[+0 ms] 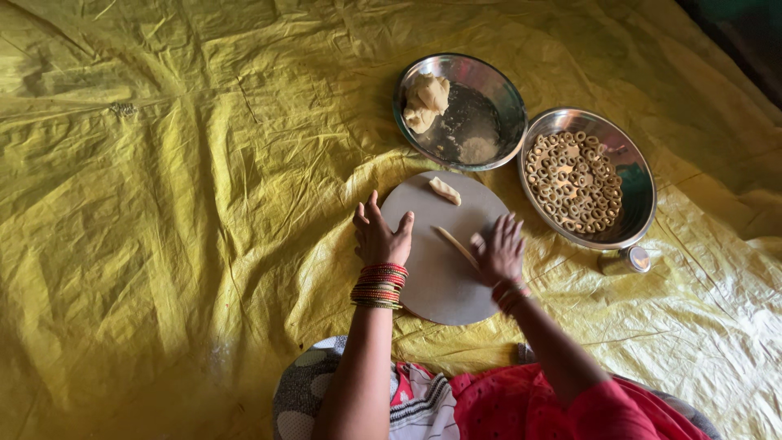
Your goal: The person rolls small pieces of dough into thin ropes on a round board, then joins the ends to form rings and places them into a metal bowl. The process is repeated with multiple pieces of dough.
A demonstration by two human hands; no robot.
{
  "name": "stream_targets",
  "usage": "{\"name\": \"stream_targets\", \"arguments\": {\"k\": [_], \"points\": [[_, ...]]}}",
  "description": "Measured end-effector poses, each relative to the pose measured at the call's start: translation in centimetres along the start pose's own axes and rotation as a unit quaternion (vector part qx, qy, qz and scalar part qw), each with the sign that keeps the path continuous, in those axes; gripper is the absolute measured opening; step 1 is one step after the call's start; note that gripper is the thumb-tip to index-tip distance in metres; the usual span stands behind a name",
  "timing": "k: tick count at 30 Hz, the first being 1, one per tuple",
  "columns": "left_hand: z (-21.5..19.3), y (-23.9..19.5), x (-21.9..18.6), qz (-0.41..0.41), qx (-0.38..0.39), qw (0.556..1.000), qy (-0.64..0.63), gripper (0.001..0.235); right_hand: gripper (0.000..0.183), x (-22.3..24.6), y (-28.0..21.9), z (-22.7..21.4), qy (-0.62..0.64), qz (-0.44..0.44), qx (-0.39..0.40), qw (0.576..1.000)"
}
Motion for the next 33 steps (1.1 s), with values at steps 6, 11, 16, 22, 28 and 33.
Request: {"name": "stream_targets", "arguments": {"k": [6,11,16,22,28,33], "points": [[0.1,0.0,0.3,0.005,-0.001,1.000,-0.002,0.087,0.112,5.3,-14.2,1.0,0.001,-0.107,0.033,0.994],[0.3,0.0,0.3,0.002,-0.004,1.000,-0.006,0.087,0.107,6.7,-17.4,-2.8,0.025,-0.131,0.131,0.982],[0.5,0.1,0.5,0.003,-0.019,1.000,-0.003,0.087,0.099,6.2,-7.7,-7.2,0.166,-0.045,-0.013,0.985],[0.4,0.1,0.2,0.006,-0.026,1.000,-0.006,0.087,0.097,10.7,-5.0,-9.3,0.076,0.040,-0.033,0.996],[0.1,0.0,0.3,0.006,-0.023,1.000,-0.017,0.087,0.102,16.1,-15.6,-7.8,-0.082,-0.137,0.174,0.972],[0.1,-0.3,-0.1,0.006,-0.018,1.000,-0.015,0.086,0.094,13.5,-8.9,-8.9,-0.031,-0.050,-0.030,0.998]]}}
Point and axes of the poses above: each hand's wrist, its own y-axis towards the middle knuckle, its own z-axis out of the palm, x = y × z, the point moved 2 cm from there along y, towards the middle knuckle, and after that the axes turned 9 degrees about z, right-handed, at the moved point
